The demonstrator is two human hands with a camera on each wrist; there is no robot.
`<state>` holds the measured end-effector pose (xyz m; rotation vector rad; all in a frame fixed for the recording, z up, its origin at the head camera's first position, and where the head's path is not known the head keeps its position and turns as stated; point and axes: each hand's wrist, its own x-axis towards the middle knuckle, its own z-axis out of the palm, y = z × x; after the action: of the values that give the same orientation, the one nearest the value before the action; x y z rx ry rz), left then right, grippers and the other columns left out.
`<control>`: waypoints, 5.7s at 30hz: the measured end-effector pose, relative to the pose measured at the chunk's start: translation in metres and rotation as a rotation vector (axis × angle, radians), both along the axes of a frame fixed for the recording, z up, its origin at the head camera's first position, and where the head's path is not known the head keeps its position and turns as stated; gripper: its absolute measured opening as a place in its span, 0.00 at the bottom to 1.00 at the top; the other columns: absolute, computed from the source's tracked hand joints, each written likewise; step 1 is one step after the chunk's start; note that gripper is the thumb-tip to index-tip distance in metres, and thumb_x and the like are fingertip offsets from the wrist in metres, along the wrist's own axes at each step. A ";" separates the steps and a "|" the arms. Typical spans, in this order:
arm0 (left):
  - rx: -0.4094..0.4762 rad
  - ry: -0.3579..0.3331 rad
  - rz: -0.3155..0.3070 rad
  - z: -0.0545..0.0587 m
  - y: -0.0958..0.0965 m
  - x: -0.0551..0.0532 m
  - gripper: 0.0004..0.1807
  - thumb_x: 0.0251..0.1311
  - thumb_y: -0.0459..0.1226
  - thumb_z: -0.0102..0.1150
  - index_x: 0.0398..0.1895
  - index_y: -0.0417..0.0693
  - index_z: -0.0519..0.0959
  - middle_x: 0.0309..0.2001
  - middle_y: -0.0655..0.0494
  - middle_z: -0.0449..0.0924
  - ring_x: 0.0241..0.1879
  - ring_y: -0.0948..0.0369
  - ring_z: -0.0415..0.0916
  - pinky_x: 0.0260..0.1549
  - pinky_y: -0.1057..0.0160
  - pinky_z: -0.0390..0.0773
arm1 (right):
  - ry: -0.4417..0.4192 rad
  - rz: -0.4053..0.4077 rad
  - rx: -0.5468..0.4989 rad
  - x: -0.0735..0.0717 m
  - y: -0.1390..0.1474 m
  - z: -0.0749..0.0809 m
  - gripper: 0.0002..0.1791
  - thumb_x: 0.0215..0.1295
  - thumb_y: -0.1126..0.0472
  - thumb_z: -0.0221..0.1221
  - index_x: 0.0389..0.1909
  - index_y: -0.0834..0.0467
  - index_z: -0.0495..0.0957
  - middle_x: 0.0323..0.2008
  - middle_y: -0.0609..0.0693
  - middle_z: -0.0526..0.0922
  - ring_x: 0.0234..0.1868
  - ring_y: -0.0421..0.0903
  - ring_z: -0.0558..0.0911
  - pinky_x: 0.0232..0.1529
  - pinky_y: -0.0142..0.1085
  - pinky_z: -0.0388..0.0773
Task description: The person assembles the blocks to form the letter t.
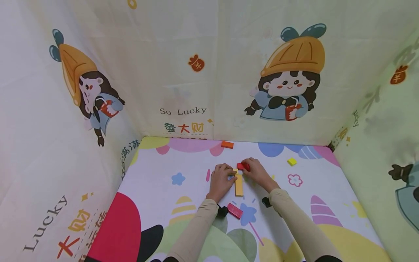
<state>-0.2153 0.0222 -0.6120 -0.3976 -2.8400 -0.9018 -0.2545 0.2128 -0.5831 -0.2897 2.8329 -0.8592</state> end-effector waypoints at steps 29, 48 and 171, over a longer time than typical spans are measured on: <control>-0.007 -0.039 0.010 0.002 0.000 0.000 0.14 0.65 0.50 0.71 0.51 0.60 0.90 0.54 0.62 0.80 0.65 0.57 0.69 0.58 0.52 0.75 | 0.034 0.060 0.021 0.016 0.004 0.000 0.21 0.68 0.64 0.67 0.61 0.60 0.79 0.59 0.60 0.81 0.61 0.59 0.77 0.65 0.55 0.78; 0.004 -0.039 0.014 0.002 0.001 0.001 0.13 0.65 0.49 0.71 0.49 0.59 0.90 0.54 0.62 0.81 0.66 0.56 0.69 0.59 0.51 0.75 | 0.056 0.073 0.024 0.021 0.005 -0.001 0.21 0.67 0.64 0.68 0.60 0.60 0.80 0.57 0.59 0.82 0.60 0.58 0.78 0.63 0.55 0.80; 0.004 -0.017 -0.152 0.000 -0.014 -0.017 0.11 0.68 0.40 0.68 0.51 0.57 0.89 0.53 0.62 0.82 0.59 0.60 0.72 0.59 0.63 0.80 | 0.079 0.098 -0.007 0.025 0.010 -0.006 0.21 0.68 0.63 0.67 0.61 0.58 0.79 0.57 0.56 0.82 0.58 0.55 0.77 0.62 0.53 0.80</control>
<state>-0.2321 0.0085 -0.6121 -0.6159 -2.8547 -0.9409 -0.2296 0.2230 -0.5894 -0.4691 2.8601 -0.8556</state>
